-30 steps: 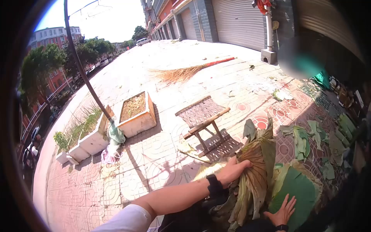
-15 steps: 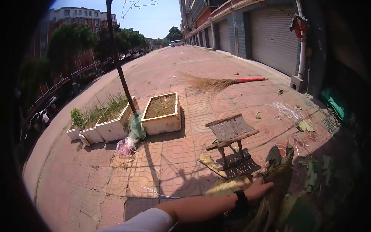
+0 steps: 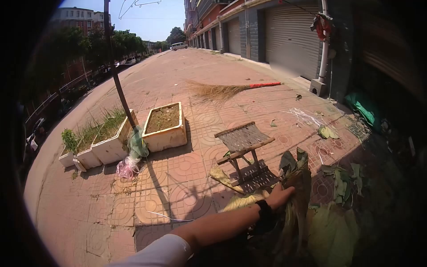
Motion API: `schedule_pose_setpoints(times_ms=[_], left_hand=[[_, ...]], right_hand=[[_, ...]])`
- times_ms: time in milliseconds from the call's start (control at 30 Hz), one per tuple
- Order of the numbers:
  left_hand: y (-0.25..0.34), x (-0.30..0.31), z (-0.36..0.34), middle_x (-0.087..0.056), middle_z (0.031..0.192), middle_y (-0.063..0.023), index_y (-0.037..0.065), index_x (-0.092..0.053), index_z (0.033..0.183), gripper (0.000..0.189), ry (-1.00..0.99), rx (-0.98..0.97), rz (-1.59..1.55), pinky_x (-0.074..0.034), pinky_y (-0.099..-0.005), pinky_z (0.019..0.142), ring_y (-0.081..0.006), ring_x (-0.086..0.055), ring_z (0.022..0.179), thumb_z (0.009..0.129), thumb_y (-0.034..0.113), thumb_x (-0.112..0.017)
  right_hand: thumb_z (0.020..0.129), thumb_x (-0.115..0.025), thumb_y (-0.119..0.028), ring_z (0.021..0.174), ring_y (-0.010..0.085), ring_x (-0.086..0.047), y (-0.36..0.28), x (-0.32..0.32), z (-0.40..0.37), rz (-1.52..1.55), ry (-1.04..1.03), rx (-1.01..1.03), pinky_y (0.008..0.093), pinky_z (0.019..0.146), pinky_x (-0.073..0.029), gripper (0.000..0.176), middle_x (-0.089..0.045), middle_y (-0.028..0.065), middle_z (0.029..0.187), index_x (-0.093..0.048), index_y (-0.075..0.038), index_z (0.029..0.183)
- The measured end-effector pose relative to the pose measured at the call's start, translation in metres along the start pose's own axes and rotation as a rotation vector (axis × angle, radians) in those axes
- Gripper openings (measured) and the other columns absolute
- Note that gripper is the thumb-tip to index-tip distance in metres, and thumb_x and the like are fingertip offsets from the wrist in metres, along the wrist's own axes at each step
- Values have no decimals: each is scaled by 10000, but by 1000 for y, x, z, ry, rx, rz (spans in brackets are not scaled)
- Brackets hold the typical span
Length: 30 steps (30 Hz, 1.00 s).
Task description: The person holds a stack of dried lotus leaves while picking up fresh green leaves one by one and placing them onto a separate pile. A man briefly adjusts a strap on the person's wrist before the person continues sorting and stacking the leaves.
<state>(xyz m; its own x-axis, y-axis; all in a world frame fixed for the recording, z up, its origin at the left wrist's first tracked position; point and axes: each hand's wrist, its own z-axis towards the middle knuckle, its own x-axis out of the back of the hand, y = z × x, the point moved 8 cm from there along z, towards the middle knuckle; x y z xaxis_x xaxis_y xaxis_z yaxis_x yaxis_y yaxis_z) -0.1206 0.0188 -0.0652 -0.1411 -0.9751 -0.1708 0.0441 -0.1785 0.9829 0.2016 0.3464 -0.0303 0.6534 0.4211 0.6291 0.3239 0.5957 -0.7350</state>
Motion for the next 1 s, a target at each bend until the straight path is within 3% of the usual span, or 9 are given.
schedule_pose_setpoints(times_ms=[67,100,167,233,400,467,800,900,1000], left_hand=[[-31,-1,9,-630,937,-130,-79,-549,1056,362,-3,139,-107,-495,-322,751,-193,-615,819,822,198,-553],[21,-9,-20,-637,864,-128,-61,-573,998,307,-81,218,-120,-520,-329,662,-206,-632,725,796,170,-553],[22,-15,-20,-611,741,-103,-13,-573,858,211,-87,245,-99,-521,-338,560,-219,-625,615,773,180,-556],[38,-20,-33,-597,670,-77,3,-580,815,216,51,288,-11,-506,-314,504,-194,-597,527,781,213,-541],[-2,-20,-6,-607,840,-96,-43,-589,928,343,-182,316,-36,-484,-311,657,-190,-600,721,764,258,-591],[-47,9,25,-525,958,-111,-16,-545,971,408,-55,318,22,-455,-347,766,-215,-548,877,743,315,-616],[-12,-24,2,-619,862,-55,10,-591,1001,336,-257,264,-105,-497,-306,668,-183,-608,728,828,294,-546],[0,-29,-10,-536,759,22,119,-561,821,193,-202,260,-104,-435,-278,636,-119,-524,684,849,308,-531],[-4,-25,-5,-546,779,23,117,-565,825,225,-218,254,-70,-434,-282,655,-120,-528,716,853,339,-537]], right_hand=[[932,-433,-475,1242,387,-388,15,36,-20,-149,-23,-164,400,1032,-298,596,-443,227,1337,-450,-21,1317],[908,-494,-420,1139,342,-452,46,52,-29,-96,13,-217,384,968,-346,569,-487,227,1246,-457,10,1279],[896,-549,-325,920,213,-529,76,82,-54,198,230,-302,340,823,-414,489,-590,148,1033,-478,50,1201],[904,-571,-223,890,136,-526,72,109,-74,379,235,-306,280,787,-420,409,-597,86,1027,-488,32,1212],[898,-590,-128,847,71,-514,58,166,-118,516,373,-227,238,763,-423,320,-617,15,978,-540,13,1181],[896,-591,-121,847,68,-518,57,186,-134,498,388,-215,229,769,-421,333,-618,8,979,-534,16,1194],[900,-577,-110,891,59,-513,41,260,-171,232,372,-187,214,821,-405,340,-614,-2,1009,-528,19,1211],[903,-569,-103,894,63,-512,55,269,-179,174,386,-211,221,828,-404,318,-613,-4,1005,-541,12,1198],[906,-562,-98,892,67,-516,71,276,-181,164,383,-212,225,825,-407,292,-614,-2,998,-551,8,1178]])
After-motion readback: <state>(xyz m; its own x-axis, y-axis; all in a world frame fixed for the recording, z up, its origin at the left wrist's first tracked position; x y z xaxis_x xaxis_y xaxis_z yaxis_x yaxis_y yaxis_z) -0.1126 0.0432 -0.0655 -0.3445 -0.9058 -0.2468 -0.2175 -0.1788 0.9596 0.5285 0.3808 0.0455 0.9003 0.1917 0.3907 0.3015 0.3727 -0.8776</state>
